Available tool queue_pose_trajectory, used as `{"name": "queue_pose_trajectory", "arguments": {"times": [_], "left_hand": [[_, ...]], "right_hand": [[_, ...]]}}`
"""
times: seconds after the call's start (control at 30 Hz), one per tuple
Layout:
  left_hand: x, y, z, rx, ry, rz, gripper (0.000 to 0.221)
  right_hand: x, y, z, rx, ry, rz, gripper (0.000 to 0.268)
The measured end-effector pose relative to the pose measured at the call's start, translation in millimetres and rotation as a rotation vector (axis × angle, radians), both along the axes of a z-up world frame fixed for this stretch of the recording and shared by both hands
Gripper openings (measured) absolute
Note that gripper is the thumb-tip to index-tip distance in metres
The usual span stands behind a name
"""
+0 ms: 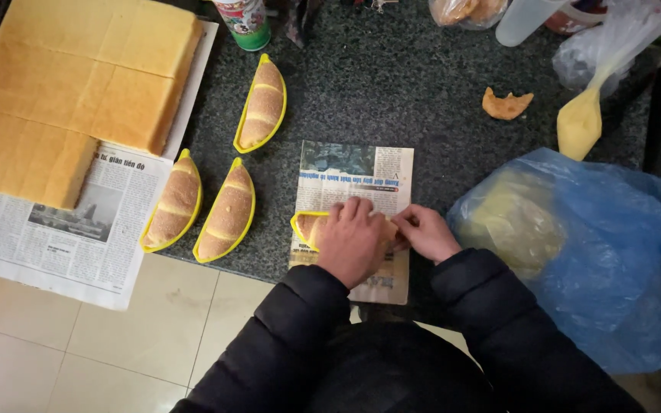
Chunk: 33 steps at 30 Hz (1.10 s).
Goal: Wrap pastries in newspaper and place them into a plastic bag
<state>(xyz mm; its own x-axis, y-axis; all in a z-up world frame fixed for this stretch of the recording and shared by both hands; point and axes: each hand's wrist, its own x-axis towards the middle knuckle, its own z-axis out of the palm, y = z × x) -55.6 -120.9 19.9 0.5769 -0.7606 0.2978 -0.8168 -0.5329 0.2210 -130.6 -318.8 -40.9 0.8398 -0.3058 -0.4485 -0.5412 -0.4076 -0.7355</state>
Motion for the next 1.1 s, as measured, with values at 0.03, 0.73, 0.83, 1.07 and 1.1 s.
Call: {"name": "queue_pose_trajectory", "arguments": {"times": [0.03, 0.73, 0.83, 1.07, 1.1], "left_hand": [[0.8, -1.0, 1.7, 0.002, -0.001, 0.002, 0.028], [-4.6, -3.9, -28.6, -0.075, -0.077, -0.087, 0.007], [-1.5, -1.5, -33.3, -0.104, -0.099, -0.062, 0.004], [24.8, 95.5, 9.6, -0.164, 0.225, 0.079, 0.031], [27.0, 117.8, 12.3, -0.138, 0.343, 0.092, 0.052]], "right_hand": [[0.3, -1.4, -10.5, 0.002, -0.001, 0.002, 0.023], [2.0, -7.4, -31.9, 0.076, -0.109, -0.040, 0.023], [2.9, -4.0, -13.2, 0.051, -0.135, -0.004, 0.027], [-0.8, 20.2, 89.0, -0.085, -0.298, 0.270, 0.047], [0.3, 22.8, 105.9, -0.072, -0.269, 0.352, 0.052]]}}
